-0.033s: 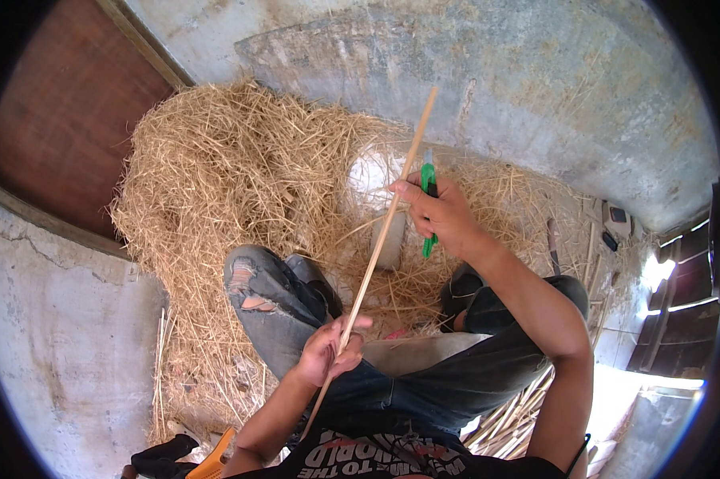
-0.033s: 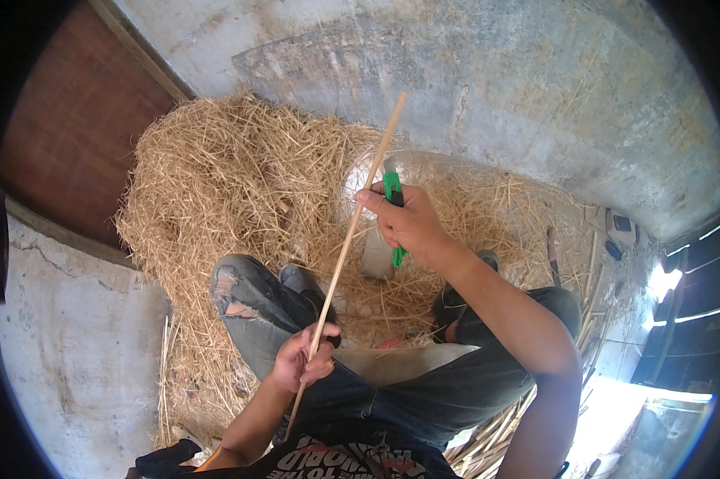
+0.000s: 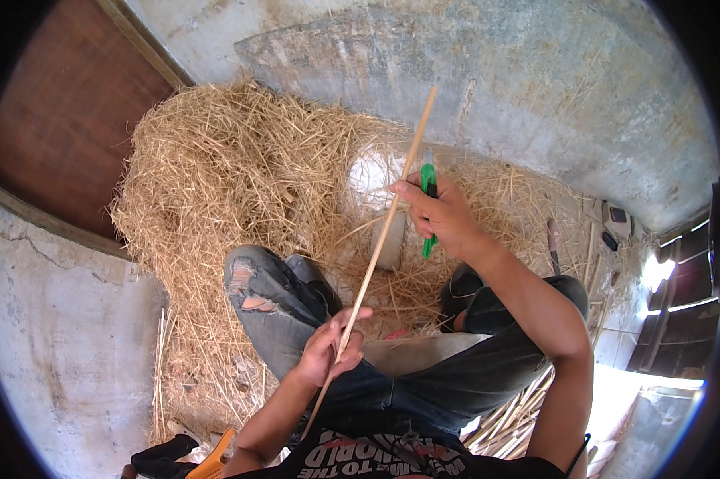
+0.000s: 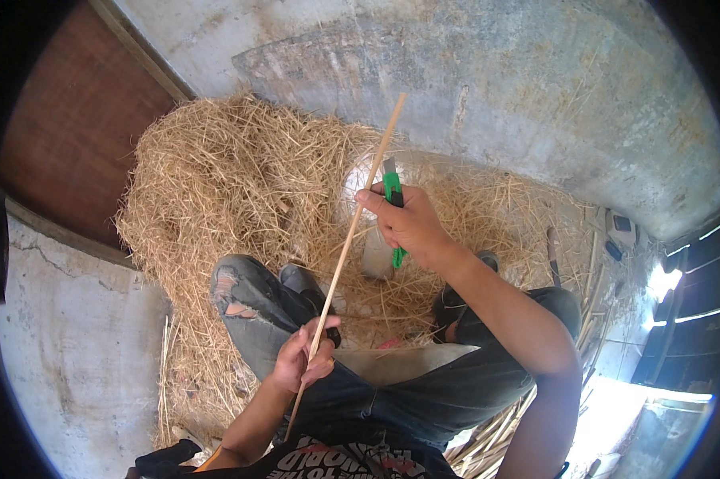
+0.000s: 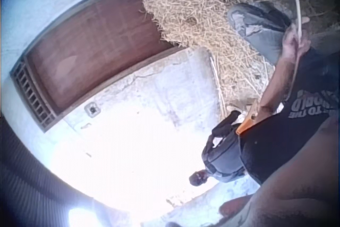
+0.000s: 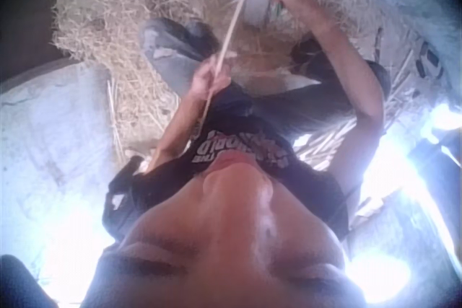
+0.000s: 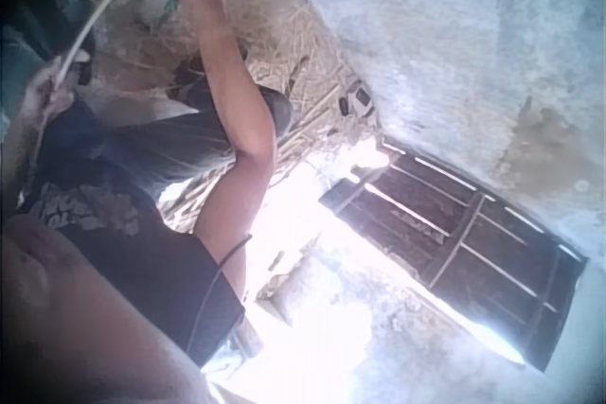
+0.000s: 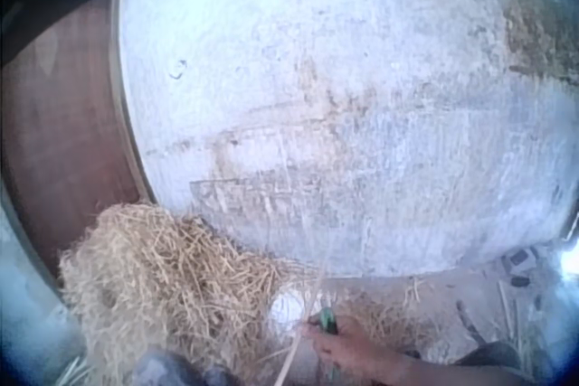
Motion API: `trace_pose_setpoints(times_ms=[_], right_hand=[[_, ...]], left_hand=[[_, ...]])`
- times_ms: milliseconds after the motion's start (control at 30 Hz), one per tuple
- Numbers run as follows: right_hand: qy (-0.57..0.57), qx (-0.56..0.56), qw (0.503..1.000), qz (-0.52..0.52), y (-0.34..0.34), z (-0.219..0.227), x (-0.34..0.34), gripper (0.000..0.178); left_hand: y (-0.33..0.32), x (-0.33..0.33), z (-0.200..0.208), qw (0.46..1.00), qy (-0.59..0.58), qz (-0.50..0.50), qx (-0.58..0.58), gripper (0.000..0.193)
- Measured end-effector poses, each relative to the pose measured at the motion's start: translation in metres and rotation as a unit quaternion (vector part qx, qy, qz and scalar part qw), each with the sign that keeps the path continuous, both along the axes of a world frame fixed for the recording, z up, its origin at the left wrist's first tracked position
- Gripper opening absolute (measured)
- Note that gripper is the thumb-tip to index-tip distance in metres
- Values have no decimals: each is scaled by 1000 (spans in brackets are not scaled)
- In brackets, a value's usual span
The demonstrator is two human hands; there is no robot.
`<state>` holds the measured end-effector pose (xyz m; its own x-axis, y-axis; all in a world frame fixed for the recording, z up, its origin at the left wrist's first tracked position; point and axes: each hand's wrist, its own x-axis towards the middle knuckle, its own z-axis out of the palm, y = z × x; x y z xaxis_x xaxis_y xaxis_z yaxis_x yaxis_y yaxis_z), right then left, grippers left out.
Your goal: The person shaves a thin strip of bamboo using a small blade, repeatedly drawing the blade along the length of the wood while holding it by hand.
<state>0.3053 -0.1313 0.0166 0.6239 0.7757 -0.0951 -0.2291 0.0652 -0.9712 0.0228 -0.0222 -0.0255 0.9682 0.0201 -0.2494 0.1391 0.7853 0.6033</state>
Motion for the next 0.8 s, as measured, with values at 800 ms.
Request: trace_pose_setpoints(times_ms=[800], right_hand=[[-479, -204, 853, -47, -4, -26, 19, 50]], left_hand=[[-1, -23, -6, 936, 31, 64, 345, 43]])
